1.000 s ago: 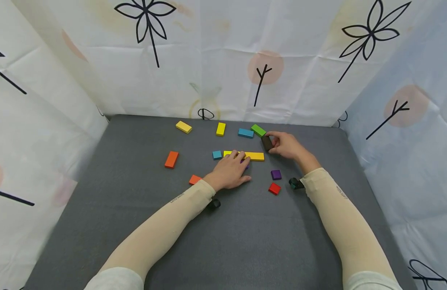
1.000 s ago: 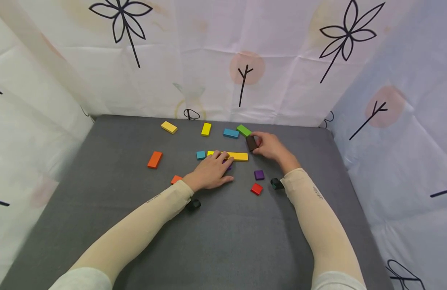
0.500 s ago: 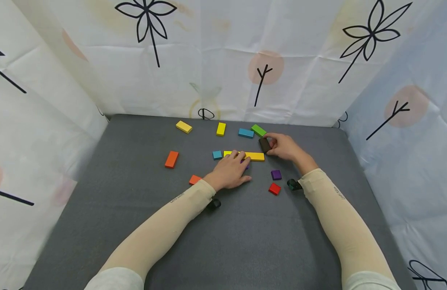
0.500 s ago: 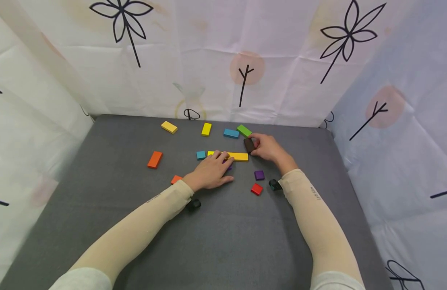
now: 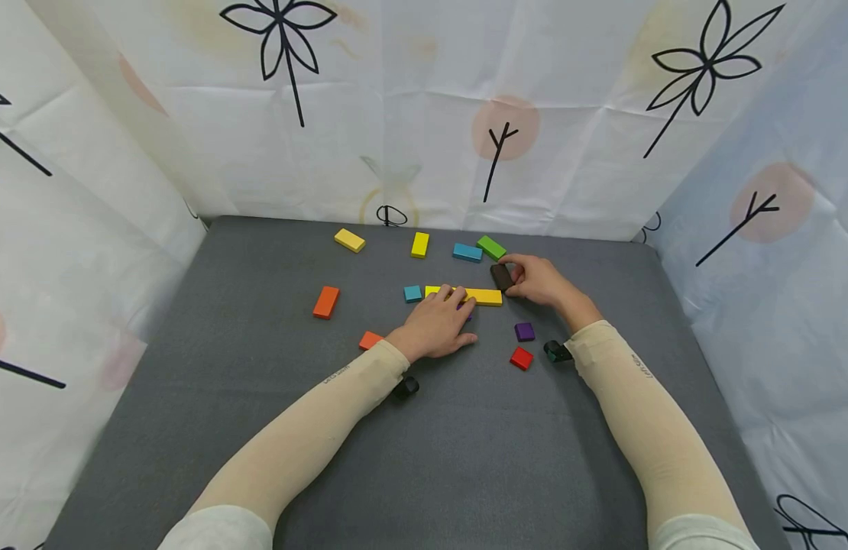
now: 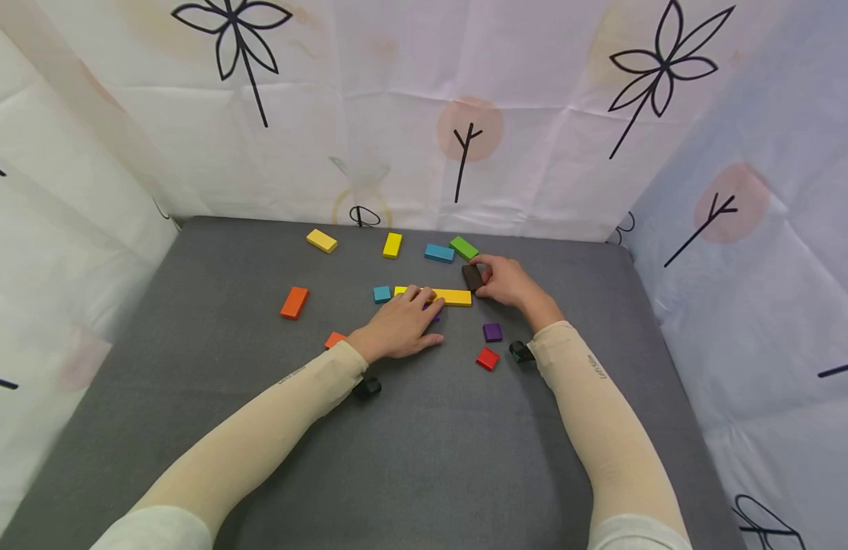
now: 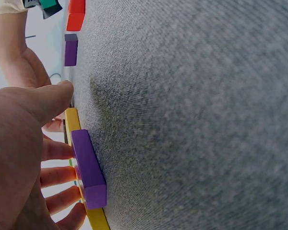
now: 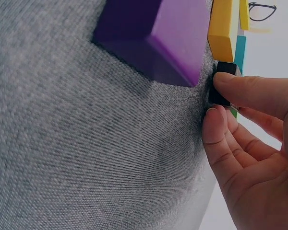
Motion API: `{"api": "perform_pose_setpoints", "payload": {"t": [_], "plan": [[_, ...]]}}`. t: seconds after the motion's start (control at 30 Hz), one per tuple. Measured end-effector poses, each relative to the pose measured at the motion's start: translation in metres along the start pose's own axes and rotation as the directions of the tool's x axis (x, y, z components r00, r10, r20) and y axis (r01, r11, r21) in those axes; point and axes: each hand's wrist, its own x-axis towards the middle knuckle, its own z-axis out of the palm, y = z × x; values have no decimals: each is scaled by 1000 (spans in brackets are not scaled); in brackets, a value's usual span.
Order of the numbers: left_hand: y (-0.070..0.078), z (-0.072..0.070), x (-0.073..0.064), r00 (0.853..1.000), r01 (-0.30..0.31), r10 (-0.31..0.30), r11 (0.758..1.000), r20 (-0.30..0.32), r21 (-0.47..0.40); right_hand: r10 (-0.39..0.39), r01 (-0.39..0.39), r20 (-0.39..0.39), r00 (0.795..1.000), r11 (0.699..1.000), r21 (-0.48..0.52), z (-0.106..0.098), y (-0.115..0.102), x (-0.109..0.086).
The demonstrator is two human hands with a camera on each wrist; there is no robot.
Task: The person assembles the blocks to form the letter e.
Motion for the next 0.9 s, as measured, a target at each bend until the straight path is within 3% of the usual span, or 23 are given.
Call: {"api": "perform_pose_setpoints", "payload": {"t": [0.9], "plan": [[0, 2, -1, 1000, -4, 4, 1000, -9, 1, 36, -36, 22, 999, 999, 7, 2, -4, 1]]}}
